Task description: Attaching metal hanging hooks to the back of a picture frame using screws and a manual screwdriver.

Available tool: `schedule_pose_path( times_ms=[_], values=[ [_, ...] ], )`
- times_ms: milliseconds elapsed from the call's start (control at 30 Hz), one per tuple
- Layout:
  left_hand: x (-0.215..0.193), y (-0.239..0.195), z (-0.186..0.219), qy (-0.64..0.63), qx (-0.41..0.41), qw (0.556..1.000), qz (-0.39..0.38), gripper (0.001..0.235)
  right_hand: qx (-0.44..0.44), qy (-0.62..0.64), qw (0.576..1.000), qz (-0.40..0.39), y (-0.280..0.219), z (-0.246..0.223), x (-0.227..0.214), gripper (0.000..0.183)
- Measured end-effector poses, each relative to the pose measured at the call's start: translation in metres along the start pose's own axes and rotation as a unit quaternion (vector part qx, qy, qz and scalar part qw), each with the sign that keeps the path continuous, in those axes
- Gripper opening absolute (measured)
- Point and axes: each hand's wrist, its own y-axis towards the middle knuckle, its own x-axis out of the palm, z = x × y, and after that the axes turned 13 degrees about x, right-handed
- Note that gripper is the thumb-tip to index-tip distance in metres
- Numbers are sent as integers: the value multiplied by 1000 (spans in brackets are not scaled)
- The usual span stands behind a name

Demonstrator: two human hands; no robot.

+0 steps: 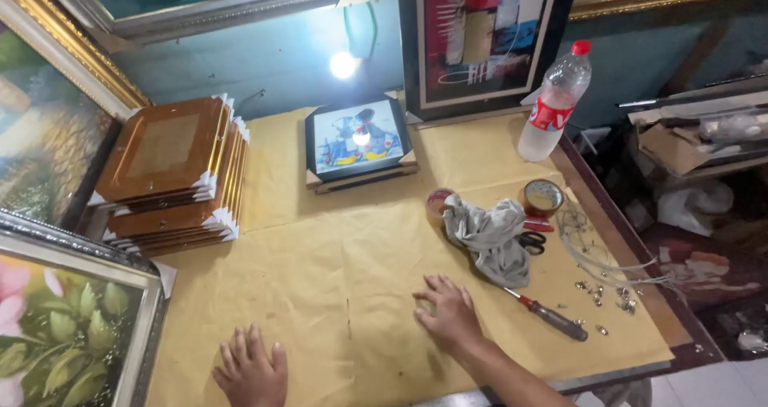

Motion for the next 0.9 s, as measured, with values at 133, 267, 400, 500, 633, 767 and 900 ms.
schedule_pose_path(
  times_ms=[133, 267, 400, 500, 633, 767, 900],
  values=[
    [25, 2, -6, 97, 43, 993, 49, 56, -22, 98, 990, -103, -8, 4, -57, 36],
    [82, -1, -25, 68, 129, 986, 79, 46, 100, 87, 950, -284, -14, 12, -134, 37],
    [50, 82, -24, 103, 182, 730, -650, 32, 105, 23, 938, -329, -11, 21, -208, 39],
    [46, 132, 0, -49, 425, 692, -582, 41, 98, -49, 961, -254, 12, 40, -239, 37],
    [-49, 236, 92, -62, 448, 710, -540, 50, 18, -28, 979, -201, 54, 46, -286, 38],
    [-102, 318, 154, -69, 536, 702, -465, 44, 31, -32, 983, -178, 73, 17, -352, 40],
    [-110, 376, 189, -75, 555, 723, -405, 44, -43, 7, 994, -104, 90, -3, -409, 41]
  ],
)
